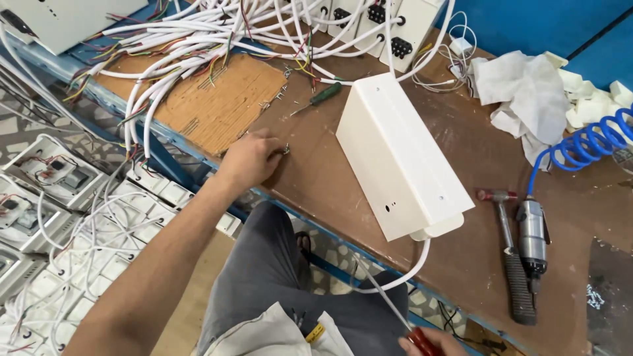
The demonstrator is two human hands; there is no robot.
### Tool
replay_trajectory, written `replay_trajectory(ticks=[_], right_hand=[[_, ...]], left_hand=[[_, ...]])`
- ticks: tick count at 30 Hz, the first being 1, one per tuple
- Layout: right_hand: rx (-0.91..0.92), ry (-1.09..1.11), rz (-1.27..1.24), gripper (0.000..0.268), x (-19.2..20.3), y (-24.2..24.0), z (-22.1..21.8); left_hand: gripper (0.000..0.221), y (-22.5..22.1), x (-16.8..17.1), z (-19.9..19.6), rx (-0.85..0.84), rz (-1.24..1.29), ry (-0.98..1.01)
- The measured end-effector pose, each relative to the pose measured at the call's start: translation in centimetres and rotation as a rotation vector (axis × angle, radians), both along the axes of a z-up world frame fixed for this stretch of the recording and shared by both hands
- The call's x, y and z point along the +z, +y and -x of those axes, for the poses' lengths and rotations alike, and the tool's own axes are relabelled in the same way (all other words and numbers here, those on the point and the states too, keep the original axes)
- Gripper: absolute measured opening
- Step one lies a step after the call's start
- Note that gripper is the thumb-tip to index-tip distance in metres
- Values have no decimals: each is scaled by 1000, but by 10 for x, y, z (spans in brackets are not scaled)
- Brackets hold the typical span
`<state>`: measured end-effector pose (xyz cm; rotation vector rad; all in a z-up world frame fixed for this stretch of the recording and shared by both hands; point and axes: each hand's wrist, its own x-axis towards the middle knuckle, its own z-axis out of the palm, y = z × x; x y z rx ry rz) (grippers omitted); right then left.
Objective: Assembling electrical enclosure boxes using a screwdriver and inspecting the finished components on a workbench.
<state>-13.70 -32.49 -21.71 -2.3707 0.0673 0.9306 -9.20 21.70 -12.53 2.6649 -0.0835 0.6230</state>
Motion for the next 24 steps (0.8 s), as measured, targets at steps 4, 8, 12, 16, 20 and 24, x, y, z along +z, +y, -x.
replay_trajectory(ticks=[4, 8, 12, 16, 20, 24], right_hand=[[-24, -599, -55, 37, 61, 63, 41], [-2, -648, -35, 33, 63, 71, 46], [-54, -572, 14, 31, 87, 85, 55], [-178, -700, -201, 39, 87, 86, 59], [-152, -604, -192, 37, 138, 109, 61], [-139, -598, -212, 34, 153, 116, 57]], left_hand=[[10, 0, -10, -7, 63, -132, 74], [11, 4, -14, -11, 69, -159, 92], [18, 4, -35, -13, 185, -167, 113], [6, -43, 10, 21, 108, 282, 87], [5, -104, 35, 61, -105, 1005, 394], [14, -122, 13, 75, -133, 1492, 507]])
